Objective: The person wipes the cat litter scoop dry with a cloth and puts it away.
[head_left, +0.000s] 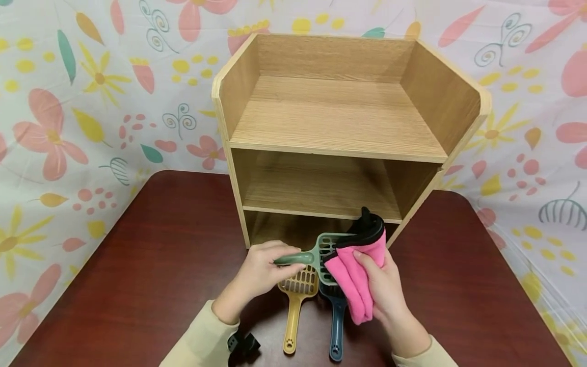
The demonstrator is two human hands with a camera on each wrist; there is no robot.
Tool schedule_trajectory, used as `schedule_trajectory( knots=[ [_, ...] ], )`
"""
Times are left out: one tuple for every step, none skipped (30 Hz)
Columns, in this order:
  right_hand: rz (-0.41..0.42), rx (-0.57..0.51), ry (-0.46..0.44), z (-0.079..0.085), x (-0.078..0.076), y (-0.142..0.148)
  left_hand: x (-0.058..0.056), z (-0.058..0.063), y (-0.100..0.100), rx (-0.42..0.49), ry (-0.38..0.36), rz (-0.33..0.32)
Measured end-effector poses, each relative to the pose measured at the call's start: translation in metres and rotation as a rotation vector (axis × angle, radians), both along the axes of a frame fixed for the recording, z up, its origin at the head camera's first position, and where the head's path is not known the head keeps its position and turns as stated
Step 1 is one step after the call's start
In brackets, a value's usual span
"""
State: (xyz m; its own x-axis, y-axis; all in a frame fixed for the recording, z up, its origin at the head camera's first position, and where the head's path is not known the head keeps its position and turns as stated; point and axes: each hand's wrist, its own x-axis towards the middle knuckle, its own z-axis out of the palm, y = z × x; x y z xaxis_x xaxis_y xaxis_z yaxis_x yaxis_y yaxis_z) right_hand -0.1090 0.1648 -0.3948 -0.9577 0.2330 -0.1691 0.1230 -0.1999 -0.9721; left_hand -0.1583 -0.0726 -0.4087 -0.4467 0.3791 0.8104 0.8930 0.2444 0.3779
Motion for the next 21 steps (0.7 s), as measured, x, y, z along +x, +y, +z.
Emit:
schedule_trajectory(
  knots=[
    [-0.023, -0.02, 0.0, 0.0, 0.001, -0.003, 0.0, 0.0, 0.0, 0.006, 0.004, 0.003],
    [-0.046, -0.04, 0.002, -0.001, 0.002, -0.005, 0.0, 0.0, 0.001, 0.012, 0.005, 0.004],
    [-0.068, -0.062, 0.004, -0.001, 0.003, -0.007, 0.0, 0.0, 0.001, 0.019, 0.007, 0.006],
    [-0.093, -0.083, 0.013, -0.002, 0.003, -0.009, 0.0, 0.0, 0.002, 0.028, 0.008, 0.008],
    [-0.117, -0.107, 0.025, -0.002, 0.004, -0.011, 0.0, 0.0, 0.002, 0.037, 0.008, 0.011],
    [-0.139, -0.126, 0.038, -0.003, 0.004, -0.013, 0.001, 0.0, 0.002, 0.047, 0.009, 0.014],
    [-0.16, -0.145, 0.049, -0.003, 0.004, -0.015, 0.001, 0.001, 0.003, 0.057, 0.01, 0.021],
    [-0.183, -0.163, 0.059, -0.003, 0.004, -0.017, 0.001, 0.001, 0.003, 0.066, 0.009, 0.029],
    [-0.202, -0.179, 0.067, -0.003, 0.005, -0.019, 0.002, 0.002, 0.004, 0.074, 0.009, 0.037],
    [-0.221, -0.195, 0.074, -0.003, 0.005, -0.021, 0.003, 0.002, 0.005, 0.083, 0.007, 0.04],
    [-0.236, -0.213, 0.073, -0.003, 0.005, -0.022, 0.004, 0.002, 0.007, 0.088, 0.008, 0.047],
    [-0.249, -0.23, 0.072, -0.002, 0.006, -0.023, 0.006, 0.002, 0.009, 0.096, 0.007, 0.052],
    [-0.256, -0.249, 0.066, -0.002, 0.007, -0.025, 0.007, 0.001, 0.011, 0.104, 0.005, 0.058],
    [-0.258, -0.27, 0.06, -0.001, 0.007, -0.026, 0.009, 0.001, 0.014, 0.112, 0.003, 0.065],
    [-0.255, -0.293, 0.059, -0.001, 0.008, -0.027, 0.011, 0.0, 0.016, 0.12, 0.001, 0.074],
    [-0.25, -0.317, 0.058, 0.0, 0.009, -0.028, 0.013, -0.001, 0.019, 0.127, 0.001, 0.087],
    [-0.247, -0.337, 0.061, 0.001, 0.009, -0.029, 0.016, -0.002, 0.022, 0.136, 0.001, 0.102],
    [-0.241, -0.35, 0.065, 0.002, 0.009, -0.03, 0.018, -0.003, 0.025, 0.145, 0.004, 0.115],
    [-0.233, -0.361, 0.06, 0.003, 0.01, -0.031, 0.021, -0.004, 0.028, 0.153, 0.01, 0.13],
    [-0.224, -0.373, 0.06, 0.004, 0.01, -0.032, 0.023, -0.005, 0.031, 0.164, 0.017, 0.142],
    [-0.216, -0.383, 0.062, 0.004, 0.01, -0.033, 0.025, -0.007, 0.034, 0.174, 0.027, 0.154]
  ],
)
